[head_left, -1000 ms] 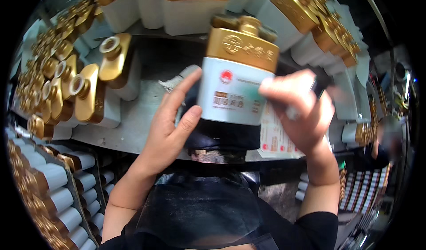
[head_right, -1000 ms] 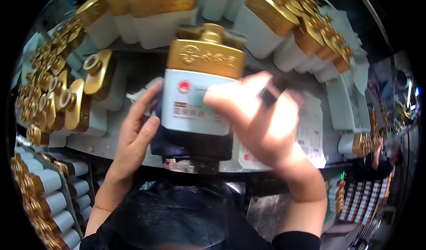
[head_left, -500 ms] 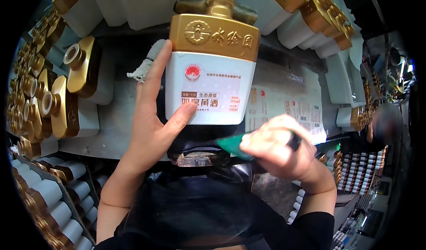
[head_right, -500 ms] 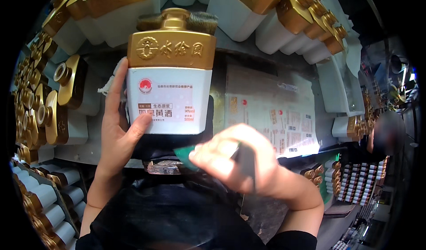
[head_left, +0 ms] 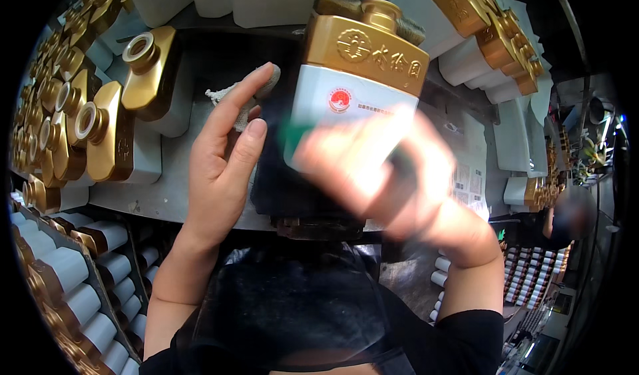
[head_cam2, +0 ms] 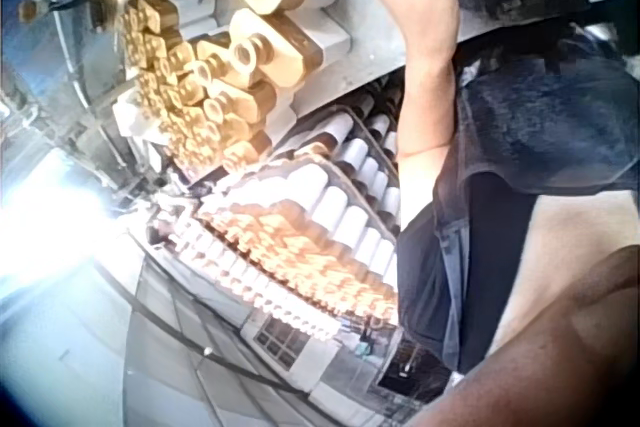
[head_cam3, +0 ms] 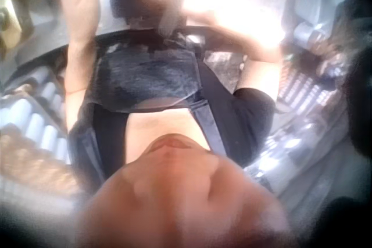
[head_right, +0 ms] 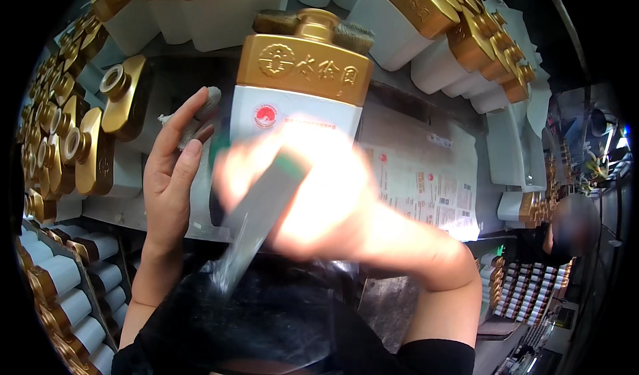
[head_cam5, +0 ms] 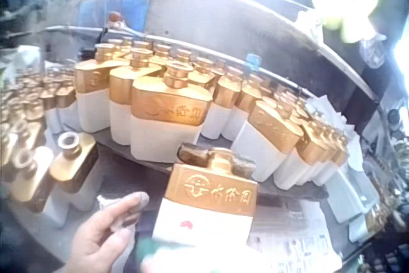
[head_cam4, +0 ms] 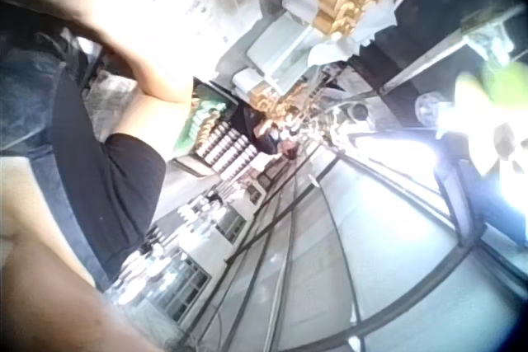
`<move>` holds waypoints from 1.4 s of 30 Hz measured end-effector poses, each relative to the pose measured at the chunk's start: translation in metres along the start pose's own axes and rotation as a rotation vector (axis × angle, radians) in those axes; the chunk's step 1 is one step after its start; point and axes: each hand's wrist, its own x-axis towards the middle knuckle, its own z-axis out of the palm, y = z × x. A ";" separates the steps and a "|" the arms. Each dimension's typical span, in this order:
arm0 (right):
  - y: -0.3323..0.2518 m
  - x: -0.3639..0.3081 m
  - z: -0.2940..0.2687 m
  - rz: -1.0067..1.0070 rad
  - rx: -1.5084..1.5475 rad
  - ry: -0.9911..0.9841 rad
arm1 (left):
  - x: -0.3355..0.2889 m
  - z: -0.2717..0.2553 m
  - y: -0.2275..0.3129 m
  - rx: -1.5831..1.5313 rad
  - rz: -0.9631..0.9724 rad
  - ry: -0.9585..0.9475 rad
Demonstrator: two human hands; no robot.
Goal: The person applies adhesive labels to white ceramic bottles with gold caps. They pick up a bottle, align a label from a sheet, and smooth it onto the bottle's surface using a green plastic squeegee tool. The person rotates the bottle to apply labels to different sides and places the finished bottles onto a nearby table.
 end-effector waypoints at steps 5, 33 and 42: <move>0.022 0.003 -0.007 0.294 0.000 0.142 | 0.000 -0.006 0.001 -0.007 -0.007 0.001; 0.045 -0.105 -0.022 1.053 0.937 0.405 | 0.045 0.026 0.011 0.089 -0.207 -0.154; 0.060 -0.012 -0.063 0.441 0.406 0.152 | 0.044 0.009 -0.004 0.643 0.275 -0.030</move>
